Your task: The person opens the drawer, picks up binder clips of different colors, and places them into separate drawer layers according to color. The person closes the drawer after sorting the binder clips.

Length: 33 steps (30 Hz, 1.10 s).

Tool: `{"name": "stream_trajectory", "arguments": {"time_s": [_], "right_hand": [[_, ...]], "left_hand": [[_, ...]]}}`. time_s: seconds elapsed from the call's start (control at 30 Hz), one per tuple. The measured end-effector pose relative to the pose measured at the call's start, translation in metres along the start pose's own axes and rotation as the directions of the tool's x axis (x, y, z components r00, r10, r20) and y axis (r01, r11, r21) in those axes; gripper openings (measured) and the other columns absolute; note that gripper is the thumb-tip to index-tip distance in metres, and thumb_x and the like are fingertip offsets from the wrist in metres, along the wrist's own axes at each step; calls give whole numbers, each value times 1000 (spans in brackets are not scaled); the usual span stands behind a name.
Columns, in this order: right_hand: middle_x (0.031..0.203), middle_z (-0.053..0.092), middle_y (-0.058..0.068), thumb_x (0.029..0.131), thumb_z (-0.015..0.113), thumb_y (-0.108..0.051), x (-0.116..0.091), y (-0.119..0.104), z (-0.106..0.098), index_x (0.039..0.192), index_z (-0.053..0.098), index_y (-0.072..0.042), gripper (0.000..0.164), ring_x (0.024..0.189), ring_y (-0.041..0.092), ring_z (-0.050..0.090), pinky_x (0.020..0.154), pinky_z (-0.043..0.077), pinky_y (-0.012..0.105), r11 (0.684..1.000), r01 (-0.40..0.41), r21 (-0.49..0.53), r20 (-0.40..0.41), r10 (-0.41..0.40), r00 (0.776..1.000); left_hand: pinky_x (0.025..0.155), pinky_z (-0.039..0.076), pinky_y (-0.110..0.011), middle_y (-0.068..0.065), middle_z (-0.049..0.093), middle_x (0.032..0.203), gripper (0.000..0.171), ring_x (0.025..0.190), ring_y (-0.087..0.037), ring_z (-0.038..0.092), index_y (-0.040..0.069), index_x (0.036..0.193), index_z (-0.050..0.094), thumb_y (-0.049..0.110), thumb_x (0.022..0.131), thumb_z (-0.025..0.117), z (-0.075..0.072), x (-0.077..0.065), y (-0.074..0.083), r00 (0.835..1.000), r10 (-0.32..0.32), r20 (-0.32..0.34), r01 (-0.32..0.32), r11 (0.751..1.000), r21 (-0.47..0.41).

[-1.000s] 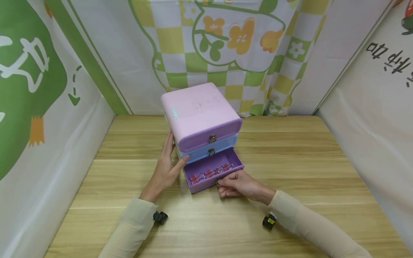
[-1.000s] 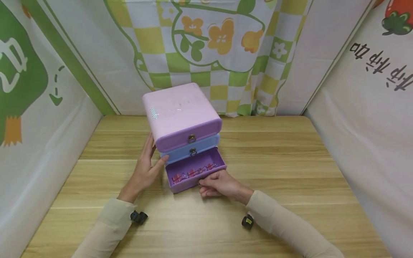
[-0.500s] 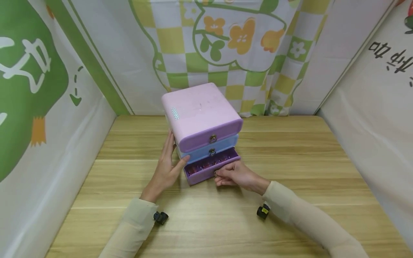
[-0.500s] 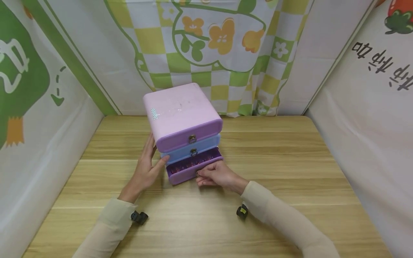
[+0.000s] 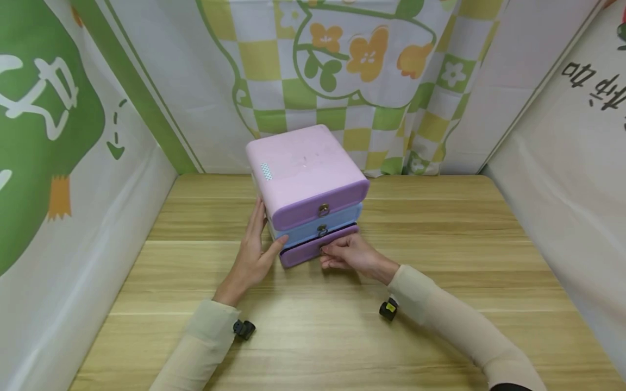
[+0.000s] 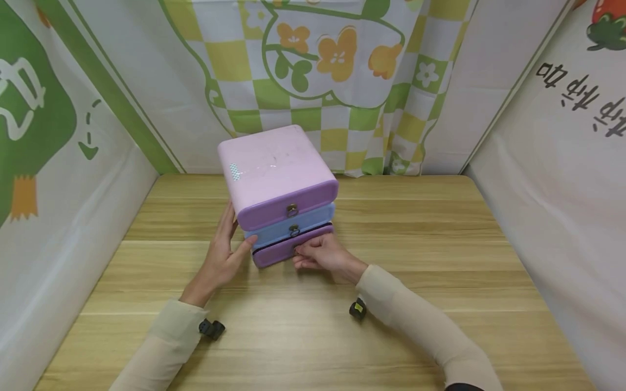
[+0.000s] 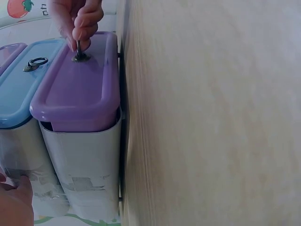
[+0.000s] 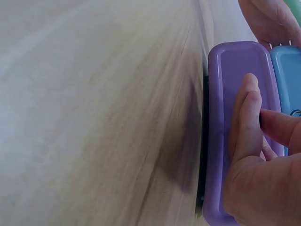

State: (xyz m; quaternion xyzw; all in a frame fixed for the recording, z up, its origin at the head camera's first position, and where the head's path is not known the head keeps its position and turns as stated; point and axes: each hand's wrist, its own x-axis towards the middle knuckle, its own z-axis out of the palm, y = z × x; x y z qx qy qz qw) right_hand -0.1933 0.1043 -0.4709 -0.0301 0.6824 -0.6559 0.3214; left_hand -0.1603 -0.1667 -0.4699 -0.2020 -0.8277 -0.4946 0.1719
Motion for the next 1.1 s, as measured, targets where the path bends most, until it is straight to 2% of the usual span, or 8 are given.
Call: {"name": "stream_trajectory", "arguments": {"time_s": [0.33, 0.43, 0.53, 0.63, 0.73, 0.9, 1.0, 1.1], "right_hand": [[86, 80, 9, 104, 61, -5, 9, -1, 2, 120, 67, 17, 28, 76, 13, 78, 82, 67, 24, 1000, 6, 22, -26, -5, 1000], [90, 81, 12, 104, 61, -6, 11, 0, 1, 120, 67, 16, 28, 77, 14, 79, 84, 67, 26, 1000, 17, 7, -22, -17, 1000], [99, 80, 21, 103, 63, -7, 10, -1, -2, 120, 68, 16, 29, 82, 17, 80, 88, 67, 31, 998, 38, -59, -9, -39, 999], [109, 77, 27, 103, 64, -10, 7, -1, -10, 121, 68, 15, 31, 90, 22, 80, 90, 67, 35, 980, 78, -184, 12, -77, 997], [117, 76, 23, 103, 65, -19, 2, -3, -21, 120, 73, 8, 32, 100, 25, 78, 93, 67, 36, 919, 131, -373, 6, -139, 990], [127, 75, 14, 102, 66, -27, -12, -8, -40, 118, 79, -5, 30, 116, 28, 72, 104, 61, 44, 737, 175, -652, -26, -252, 967], [126, 76, 16, 104, 64, -24, -24, -11, -52, 123, 76, -2, 32, 118, 32, 73, 105, 61, 49, 664, 201, -720, -11, -301, 954], [125, 76, 21, 105, 61, -23, -36, -13, -63, 127, 72, 4, 37, 117, 36, 73, 104, 61, 52, 611, 197, -767, -15, -325, 946]], "left_hand": [[134, 28, -49, -4, -2, 180, 93, 167, -29, 10, 21, 171, 0, 18, 103, 64, 0, -1, 0, 1000, 10, 3, -10, 1000, 5], [134, 29, -50, -4, -2, 180, 93, 167, -29, 10, 21, 171, 0, 17, 103, 64, -1, -1, 0, 1000, 16, 6, -16, 1000, 7], [133, 30, -52, -2, -2, 180, 92, 167, -28, 11, 22, 171, 1, 16, 103, 63, -2, -2, 1, 1000, 16, 6, -16, 1000, 0], [130, 34, -58, -3, 3, 180, 85, 166, -30, 15, 21, 171, 6, 17, 104, 58, -5, -6, 0, 1000, 18, 2, -18, 1000, -3], [127, 37, -62, -4, 11, 179, 75, 164, -32, 21, 19, 171, 15, 19, 105, 52, -9, -9, 0, 1000, 15, -12, -15, 1000, 11], [123, 41, -62, -10, 27, 175, 63, 158, -37, 34, 13, 167, 28, 18, 108, 47, -14, -12, 0, 999, -24, -37, 27, 997, 78], [125, 39, -63, -14, 35, 171, 58, 154, -39, 40, 11, 165, 32, 20, 109, 45, -18, -14, 0, 997, -71, -38, 75, 990, 122], [128, 33, -64, -18, 36, 170, 57, 155, -42, 39, 7, 165, 32, 28, 112, 41, -22, -17, 1, 991, -135, -23, 137, 975, 177]]}}
